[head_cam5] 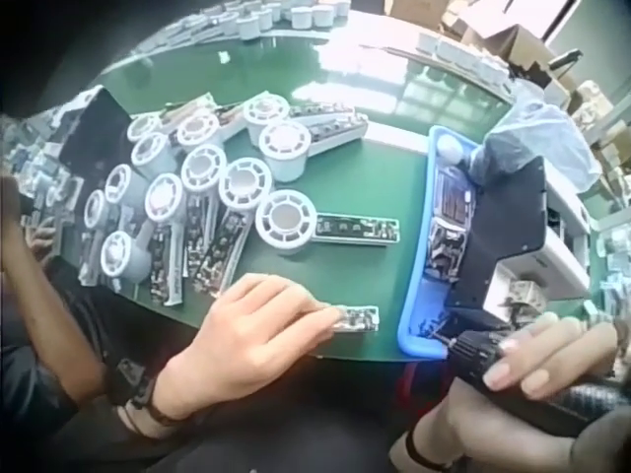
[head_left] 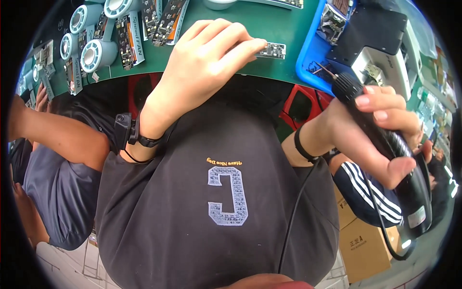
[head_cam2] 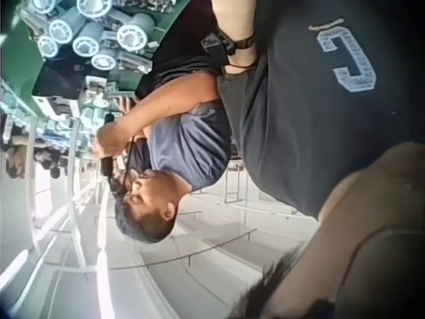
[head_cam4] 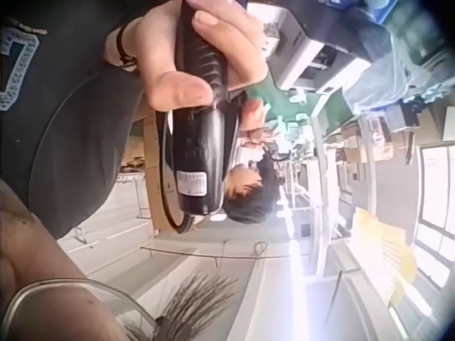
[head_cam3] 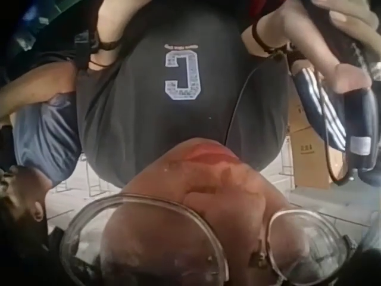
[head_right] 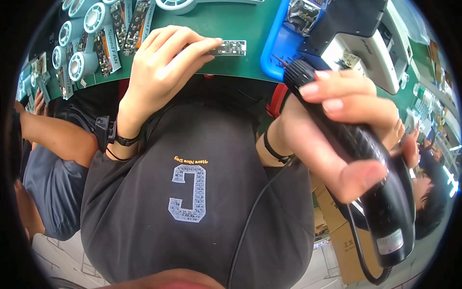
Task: Assemble electronic components onto a circuit board using an electric screwdriver at a manufacturing station.
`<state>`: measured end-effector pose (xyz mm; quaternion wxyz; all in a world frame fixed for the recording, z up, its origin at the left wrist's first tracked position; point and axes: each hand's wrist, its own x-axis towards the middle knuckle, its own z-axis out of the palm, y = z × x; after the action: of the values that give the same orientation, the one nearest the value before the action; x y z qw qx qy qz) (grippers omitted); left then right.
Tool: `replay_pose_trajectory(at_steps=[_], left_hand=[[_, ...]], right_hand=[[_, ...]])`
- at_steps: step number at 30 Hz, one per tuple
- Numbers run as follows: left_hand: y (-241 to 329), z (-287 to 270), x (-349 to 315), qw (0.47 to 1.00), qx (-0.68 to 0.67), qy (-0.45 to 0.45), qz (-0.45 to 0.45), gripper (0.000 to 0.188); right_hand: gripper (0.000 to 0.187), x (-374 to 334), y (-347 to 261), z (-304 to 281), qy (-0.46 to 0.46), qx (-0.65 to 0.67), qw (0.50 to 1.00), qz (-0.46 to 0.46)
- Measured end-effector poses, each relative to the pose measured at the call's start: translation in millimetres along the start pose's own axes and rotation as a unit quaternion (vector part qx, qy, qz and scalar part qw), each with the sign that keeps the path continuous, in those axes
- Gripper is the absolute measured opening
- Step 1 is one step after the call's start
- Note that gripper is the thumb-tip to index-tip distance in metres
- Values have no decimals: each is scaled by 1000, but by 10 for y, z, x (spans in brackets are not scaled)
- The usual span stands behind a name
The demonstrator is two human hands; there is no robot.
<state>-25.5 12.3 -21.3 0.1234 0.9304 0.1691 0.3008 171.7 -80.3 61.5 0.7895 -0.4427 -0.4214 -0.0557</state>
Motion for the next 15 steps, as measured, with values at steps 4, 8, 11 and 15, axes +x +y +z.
replay_pose_trajectory(at_steps=[4,8,11,15], left_hand=[[15,-22,39,1000,-12,-4,-15,27],[40,-53,51,998,-40,-3,-55,25],[64,-83,86,996,-51,-16,-74,23],[133,-140,209,995,-52,-28,-83,20]], right_hand=[[50,-137,161,124,-22,11,999,21],[50,-133,228,88,-61,26,997,45],[49,-140,259,121,-68,25,996,46],[49,-188,366,54,-84,17,995,54]])
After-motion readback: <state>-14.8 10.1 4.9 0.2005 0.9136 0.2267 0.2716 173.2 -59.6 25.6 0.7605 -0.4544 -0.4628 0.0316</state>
